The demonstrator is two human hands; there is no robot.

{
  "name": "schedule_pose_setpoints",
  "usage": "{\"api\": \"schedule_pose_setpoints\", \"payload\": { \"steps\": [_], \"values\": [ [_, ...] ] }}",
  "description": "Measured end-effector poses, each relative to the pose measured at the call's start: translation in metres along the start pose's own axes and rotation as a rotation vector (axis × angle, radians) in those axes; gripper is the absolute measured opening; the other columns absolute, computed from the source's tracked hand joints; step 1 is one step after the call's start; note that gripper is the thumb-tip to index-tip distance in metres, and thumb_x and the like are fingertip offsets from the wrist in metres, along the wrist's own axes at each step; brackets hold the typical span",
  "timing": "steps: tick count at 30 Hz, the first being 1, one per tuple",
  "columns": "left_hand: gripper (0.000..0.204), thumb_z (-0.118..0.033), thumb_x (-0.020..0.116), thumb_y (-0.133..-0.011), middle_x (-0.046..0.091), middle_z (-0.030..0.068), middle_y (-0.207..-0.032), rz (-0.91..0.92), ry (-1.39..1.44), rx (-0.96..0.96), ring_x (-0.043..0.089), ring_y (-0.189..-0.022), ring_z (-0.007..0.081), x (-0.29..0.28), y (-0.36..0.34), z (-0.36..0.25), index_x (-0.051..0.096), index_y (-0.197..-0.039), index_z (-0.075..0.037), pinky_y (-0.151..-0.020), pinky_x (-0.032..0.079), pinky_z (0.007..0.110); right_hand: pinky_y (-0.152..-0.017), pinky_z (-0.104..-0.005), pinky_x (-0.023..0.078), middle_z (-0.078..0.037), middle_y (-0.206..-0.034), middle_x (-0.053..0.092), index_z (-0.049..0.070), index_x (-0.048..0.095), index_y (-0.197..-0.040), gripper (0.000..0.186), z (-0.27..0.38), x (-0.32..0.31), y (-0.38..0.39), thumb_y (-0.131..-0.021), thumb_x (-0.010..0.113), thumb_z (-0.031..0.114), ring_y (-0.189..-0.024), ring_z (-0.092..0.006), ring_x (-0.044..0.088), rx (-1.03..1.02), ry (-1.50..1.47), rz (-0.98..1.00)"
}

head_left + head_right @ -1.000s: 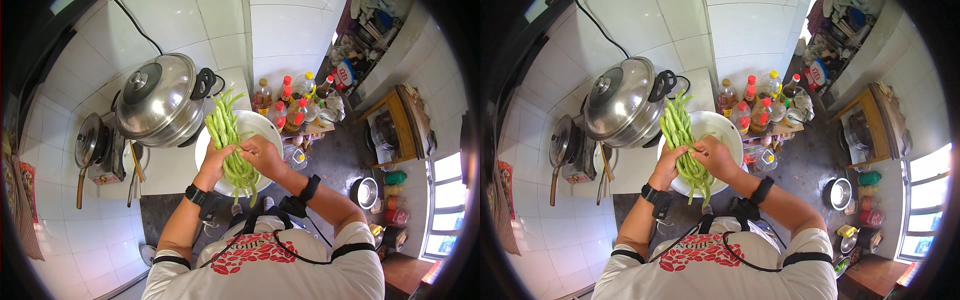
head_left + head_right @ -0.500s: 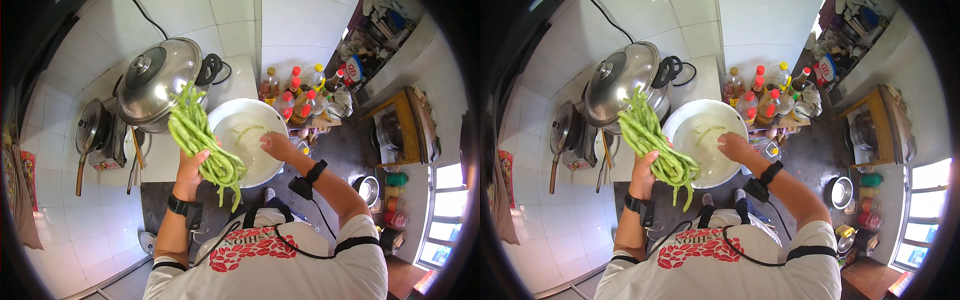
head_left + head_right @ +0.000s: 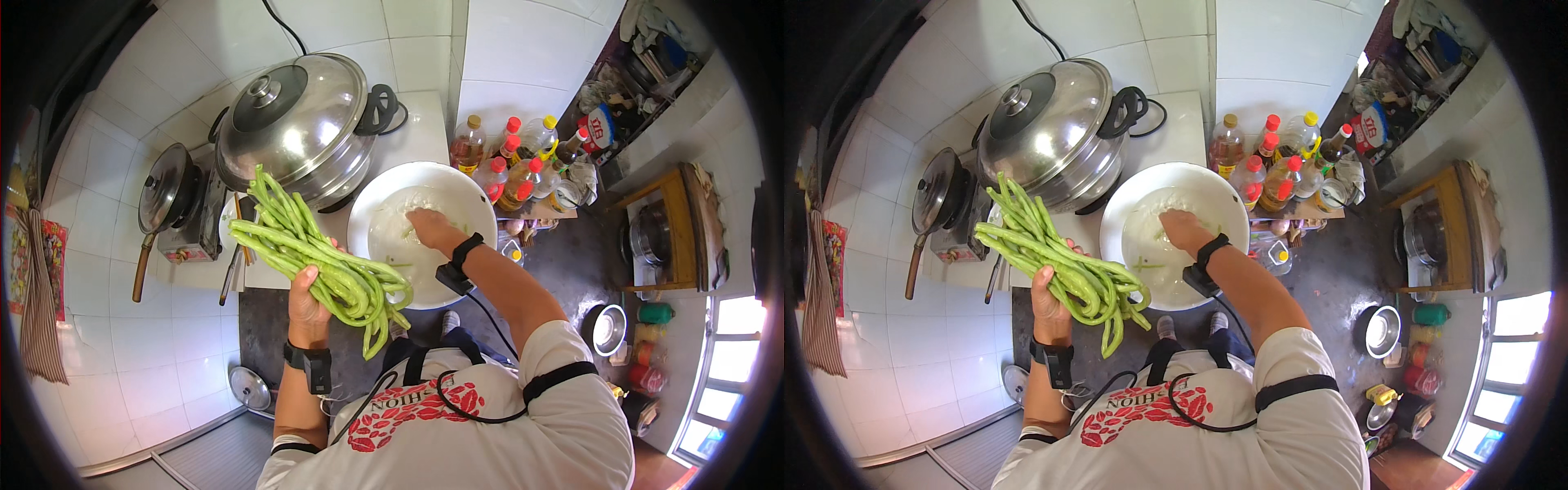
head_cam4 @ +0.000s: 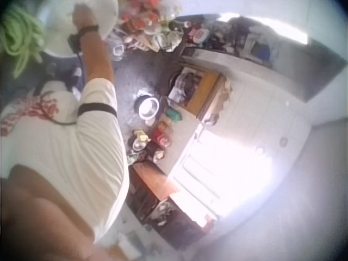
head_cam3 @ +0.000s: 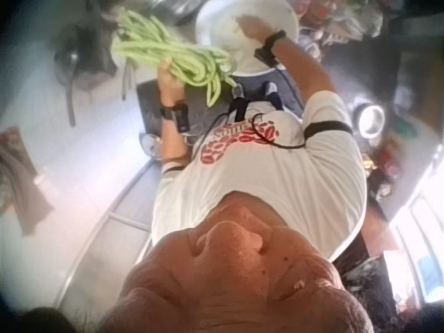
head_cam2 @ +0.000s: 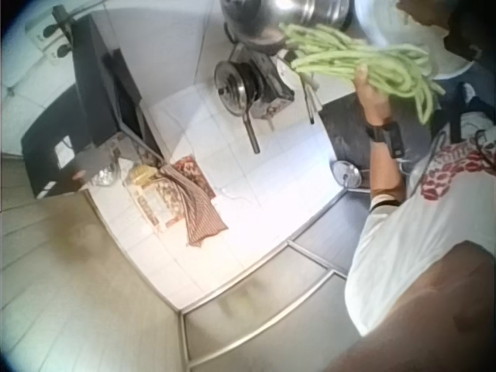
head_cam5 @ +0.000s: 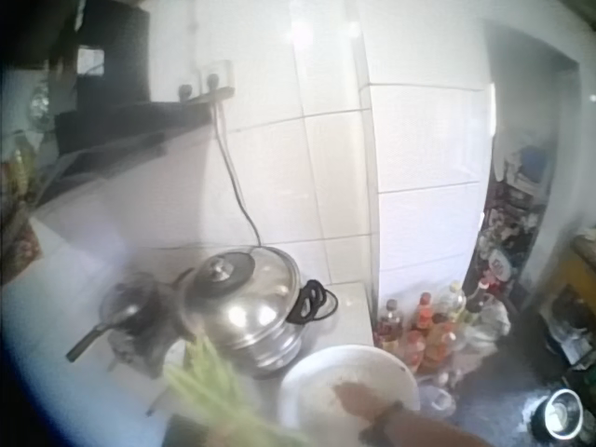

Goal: The recorder washes a bowl of green beans in the kitchen and then rinses them at a sink before putting away some bread.

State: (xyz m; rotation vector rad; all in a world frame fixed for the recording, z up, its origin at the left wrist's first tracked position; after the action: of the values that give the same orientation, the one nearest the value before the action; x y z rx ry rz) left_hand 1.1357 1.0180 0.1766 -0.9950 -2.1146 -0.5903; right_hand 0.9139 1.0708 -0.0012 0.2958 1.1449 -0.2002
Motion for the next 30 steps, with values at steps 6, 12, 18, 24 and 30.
{"api": "schedule_pose_setpoints", "payload": {
  "steps": [6, 12, 18, 24, 30],
  "values": [
    [0.051, -0.023, 0.061, -0.065, 0.051, 0.0106, -0.096, -0.041, 0.039, 0.135, 0.05, -0.092, 0.023, 0.007, 0.004, -0.006, 0.046, -0.106, 0.002, -0.086, 0.042, 0.039, -0.081, -0.0408, 0.041, -0.017, -0.092, 0.056, 0.008, 0.055, -0.1, 0.027, 0.013, -0.002, -0.003, -0.076, 0.051, 0.018, -0.091, -0.0324, 0.052, 0.028, -0.228, 0.018],
    [0.058, -0.023, 0.061, -0.065, 0.05, 0.0082, -0.096, 0.02, 0.075, 0.137, 0.049, -0.091, 0.0217, 0.006, 0.006, -0.015, 0.041, -0.115, -0.001, -0.089, 0.04, 0.039, -0.074, -0.0405, 0.043, -0.018, -0.092, 0.057, 0.005, 0.051, -0.095, 0.033, 0.079, 0.033, 0.028, -0.063, 0.058, 0.01, -0.088, -0.034, 0.054, -0.386, -0.417, -0.105],
    [0.076, -0.021, 0.058, -0.069, 0.048, 0.0089, -0.1, 0.061, 0.102, 0.218, 0.048, -0.093, 0.0216, -0.001, 0.003, -0.017, 0.019, -0.134, -0.015, -0.088, 0.04, 0.041, -0.069, -0.0411, 0.045, -0.017, -0.079, 0.059, 0.003, 0.053, -0.091, 0.026, 0.079, 0.026, 0.037, -0.066, 0.053, 0.009, -0.079, -0.035, 0.057, -0.252, -0.331, 0.388],
    [0.074, -0.021, 0.058, -0.07, 0.048, 0.0091, -0.103, 0.072, 0.109, 0.201, 0.048, -0.093, 0.0221, 0.004, -0.002, -0.014, 0.021, -0.133, -0.015, -0.088, 0.04, 0.042, -0.06, -0.0384, 0.045, -0.015, -0.073, 0.057, 0.006, 0.052, -0.087, 0.017, 0.006, -0.005, 0.021, -0.071, 0.047, 0.014, -0.065, -0.0287, 0.057, -0.106, -0.325, 0.112],
    [0.073, -0.022, 0.059, -0.067, 0.048, 0.0078, -0.097, -0.003, 0.167, 0.152, 0.048, -0.086, 0.0197, -0.001, -0.003, -0.018, 0.023, -0.131, -0.015, -0.077, 0.046, 0.037, -0.047, -0.0309, 0.045, -0.008, -0.067, 0.053, 0.002, 0.049, -0.086, 0.014, -0.019, -0.043, 0.038, -0.076, 0.043, 0.01, -0.053, -0.016, 0.056, 0.215, -0.765, 0.179]
  ]
}}
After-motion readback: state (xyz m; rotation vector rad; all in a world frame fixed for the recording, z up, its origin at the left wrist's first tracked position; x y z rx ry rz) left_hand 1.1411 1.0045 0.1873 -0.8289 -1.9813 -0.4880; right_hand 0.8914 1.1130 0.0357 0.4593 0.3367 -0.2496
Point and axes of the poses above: each hand's wrist, its own y-axis away from the middle knuckle, its own x-axis out of the palm, z = x × y, the point moved 4 cm from there along -y, towards the middle knuckle
